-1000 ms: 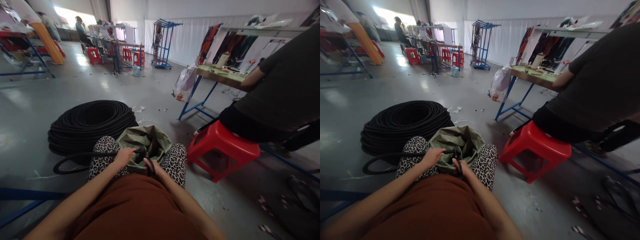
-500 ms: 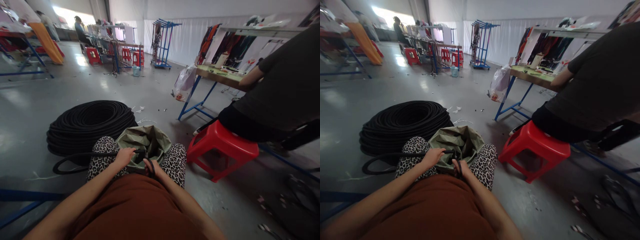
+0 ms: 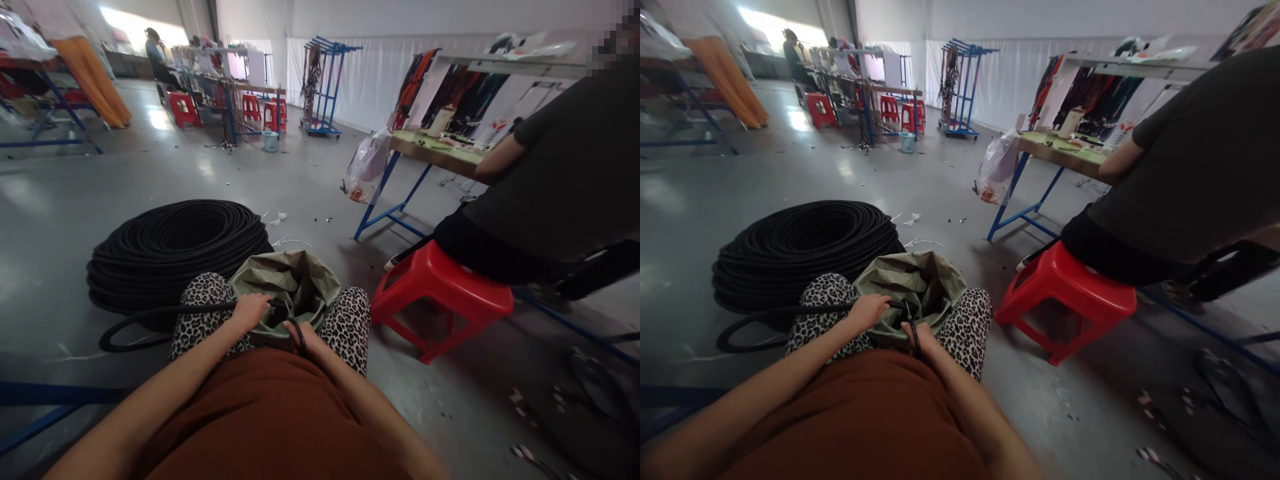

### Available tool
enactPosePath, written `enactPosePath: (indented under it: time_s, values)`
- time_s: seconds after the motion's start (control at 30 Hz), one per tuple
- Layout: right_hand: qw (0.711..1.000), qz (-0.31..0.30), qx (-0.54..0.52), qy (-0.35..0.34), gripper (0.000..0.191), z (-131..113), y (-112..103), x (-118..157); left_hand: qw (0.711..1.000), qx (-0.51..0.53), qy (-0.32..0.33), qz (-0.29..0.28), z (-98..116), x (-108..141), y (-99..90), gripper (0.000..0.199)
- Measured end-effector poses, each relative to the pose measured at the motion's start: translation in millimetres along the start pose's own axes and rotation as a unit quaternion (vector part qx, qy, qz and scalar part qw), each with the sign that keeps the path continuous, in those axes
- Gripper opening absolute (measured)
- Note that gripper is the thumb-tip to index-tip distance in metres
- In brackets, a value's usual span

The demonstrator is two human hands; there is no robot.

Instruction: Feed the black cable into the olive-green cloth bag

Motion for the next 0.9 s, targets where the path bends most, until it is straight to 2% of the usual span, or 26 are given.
enactPosePath:
  time_s: [0.17,0.4,0.6,0.73,0.9]
  values:
    - [0.997,0.013,0.072,0.01,0.044,-10.0,-8.3,11.3,1.0,-0.018,0.001,-0.016,-0.4,-1.3,5.1,0.034]
    - [0.999,0.0,0.049,0.022,0.05,-3.3,-4.8,7.5,0.999,-0.041,-0.008,-0.011,-1.7,-1.6,-2.3,0.035]
    - [0.996,0.029,-0.057,0.058,0.043,6.1,-7.7,0.5,1.0,-0.01,-0.008,0.024,-5.2,-1.3,-8.1,0.033]
    - [0.989,0.005,-0.122,0.079,0.04,8.2,-2.0,4.4,0.998,0.014,0.008,0.066,-3.7,2.8,-15.3,0.035]
    - [0.985,-0.019,-0.159,0.063,0.04,2.5,2.2,5.9,0.995,0.03,0.022,0.095,-5.7,8.4,-22.9,0.033]
Point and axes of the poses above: each hand's wrist, its own x-axis away from the middle knuckle, its own y-axis out of the palm, z = x × y, the point moved 10 cm from there along -x, towards the middle knuckle, and after that the axes turned 9 degrees about x, right-handed, at the moved point
